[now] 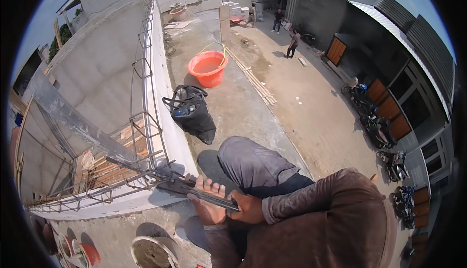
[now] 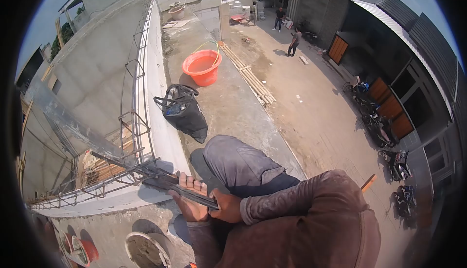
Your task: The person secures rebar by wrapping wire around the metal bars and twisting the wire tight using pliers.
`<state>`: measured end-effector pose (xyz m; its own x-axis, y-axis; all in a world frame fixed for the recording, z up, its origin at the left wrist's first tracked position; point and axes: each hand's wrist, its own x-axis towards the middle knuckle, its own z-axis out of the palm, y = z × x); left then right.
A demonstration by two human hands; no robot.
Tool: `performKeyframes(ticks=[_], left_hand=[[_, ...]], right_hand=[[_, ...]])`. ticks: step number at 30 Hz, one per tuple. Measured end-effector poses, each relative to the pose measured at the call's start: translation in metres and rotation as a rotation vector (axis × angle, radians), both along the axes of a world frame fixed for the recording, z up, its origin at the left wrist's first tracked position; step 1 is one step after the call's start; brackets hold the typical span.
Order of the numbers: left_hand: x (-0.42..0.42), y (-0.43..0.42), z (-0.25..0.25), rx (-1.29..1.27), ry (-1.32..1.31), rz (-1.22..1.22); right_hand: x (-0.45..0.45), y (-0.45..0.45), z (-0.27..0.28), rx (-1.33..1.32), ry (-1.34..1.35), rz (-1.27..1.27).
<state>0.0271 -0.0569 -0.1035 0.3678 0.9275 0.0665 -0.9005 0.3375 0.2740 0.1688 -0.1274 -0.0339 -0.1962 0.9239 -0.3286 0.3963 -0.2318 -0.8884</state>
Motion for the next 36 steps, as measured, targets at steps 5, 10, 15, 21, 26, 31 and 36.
performKeyframes(ticks=[5,10,15,21,26,31,36], left_hand=[[0.020,-0.022,0.051,-0.159,0.496,0.331],[0.019,-0.020,0.092,-0.145,0.710,0.075],[0.037,0.000,0.120,-0.038,0.747,0.063],[0.024,0.027,0.129,0.225,1.005,-0.195],[0.039,0.030,0.105,-0.008,1.009,0.064],[0.043,0.005,0.107,-0.094,1.040,0.318],[0.036,-0.024,0.094,-0.260,1.271,0.424]], right_hand=[[0.032,0.003,0.012,0.103,-0.368,0.018],[0.075,0.001,0.039,0.592,-0.693,-0.031],[0.099,0.006,0.092,0.532,-0.970,0.124],[0.142,0.033,0.107,0.293,-0.582,0.133],[0.209,0.054,0.064,-0.300,0.316,0.067],[0.265,0.093,-0.001,-0.285,0.212,-0.045],[0.274,0.181,-0.133,-0.134,-0.245,-0.024]])
